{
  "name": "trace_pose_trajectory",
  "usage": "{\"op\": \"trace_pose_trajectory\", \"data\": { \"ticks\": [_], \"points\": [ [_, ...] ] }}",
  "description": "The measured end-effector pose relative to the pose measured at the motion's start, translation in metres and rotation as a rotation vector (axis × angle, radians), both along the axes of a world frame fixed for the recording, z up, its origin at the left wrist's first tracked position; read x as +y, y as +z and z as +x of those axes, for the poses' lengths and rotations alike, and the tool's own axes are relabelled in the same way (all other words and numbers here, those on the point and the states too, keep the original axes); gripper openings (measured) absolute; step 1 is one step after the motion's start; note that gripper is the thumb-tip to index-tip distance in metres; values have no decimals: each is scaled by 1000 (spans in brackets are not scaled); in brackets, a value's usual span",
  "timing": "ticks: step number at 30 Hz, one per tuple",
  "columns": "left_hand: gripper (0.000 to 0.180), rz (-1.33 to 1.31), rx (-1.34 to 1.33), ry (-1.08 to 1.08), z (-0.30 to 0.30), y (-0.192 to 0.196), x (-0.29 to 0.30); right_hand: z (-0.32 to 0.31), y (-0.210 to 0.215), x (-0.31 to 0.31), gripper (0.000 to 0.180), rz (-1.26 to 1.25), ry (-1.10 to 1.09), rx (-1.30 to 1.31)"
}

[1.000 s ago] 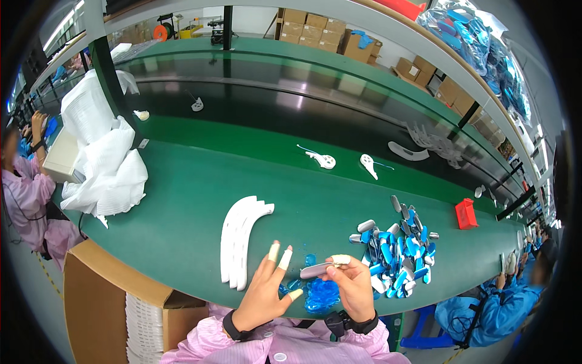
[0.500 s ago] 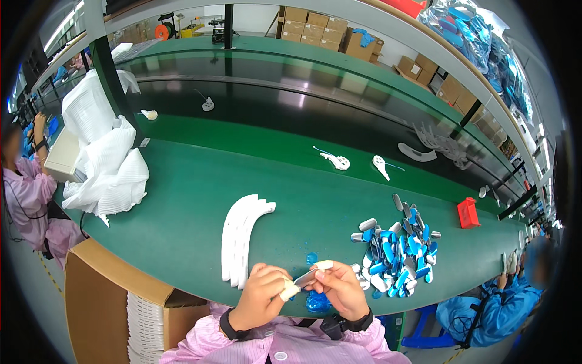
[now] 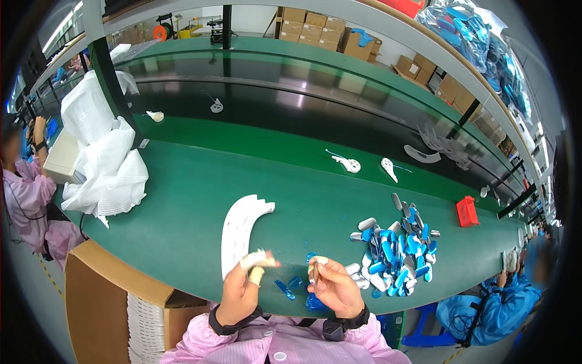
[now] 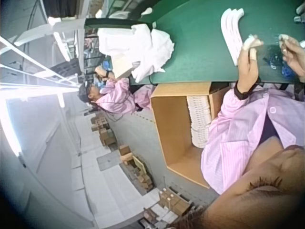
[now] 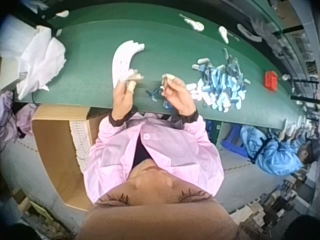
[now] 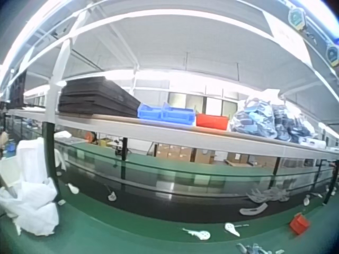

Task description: Assembling white and blue plastic components at a factory workbench.

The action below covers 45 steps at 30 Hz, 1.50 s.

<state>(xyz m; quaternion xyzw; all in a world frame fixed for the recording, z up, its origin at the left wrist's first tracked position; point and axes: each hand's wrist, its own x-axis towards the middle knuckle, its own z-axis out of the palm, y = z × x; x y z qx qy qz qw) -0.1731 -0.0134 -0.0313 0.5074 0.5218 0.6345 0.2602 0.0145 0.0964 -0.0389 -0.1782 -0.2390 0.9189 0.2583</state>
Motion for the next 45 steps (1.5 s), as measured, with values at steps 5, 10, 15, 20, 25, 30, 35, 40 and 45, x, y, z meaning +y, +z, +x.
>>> {"op": "trace_pose_trajectory", "data": {
  "ticks": [5, 10, 15, 20, 25, 30, 35, 40, 45],
  "points": [
    [59, -247, 633, 303, -2, 2, 8, 2, 2, 4, 26, 25, -57, -23],
    [67, -450, 922, 354, 6, -4, 6, 1, 3, 5, 25, 85, -100, -50],
    [71, -394, 717, 284, 14, -13, 11, -2, 13, 5, 21, 198, -179, -159],
    [72, -255, 477, 197, 6, -11, 7, -9, 27, 6, 20, 507, -252, -342],
    [72, -128, -718, -282, 1, 0, 1, -19, 35, 3, 19, 707, -248, -397],
    [77, -175, -958, -374, 0, 16, -3, -19, 42, 5, 19, 966, -204, -520],
    [77, -186, -1022, -409, -1, 15, -5, -19, 51, 4, 23, 1357, -229, -593],
    [80, -182, -1079, -412, 2, 14, -3, -29, 47, -3, 24, 1565, -374, -600],
    [86, -114, -999, -356, 16, 4, 1, -34, 29, -13, 24, 1676, -495, -646]
  ]
}}
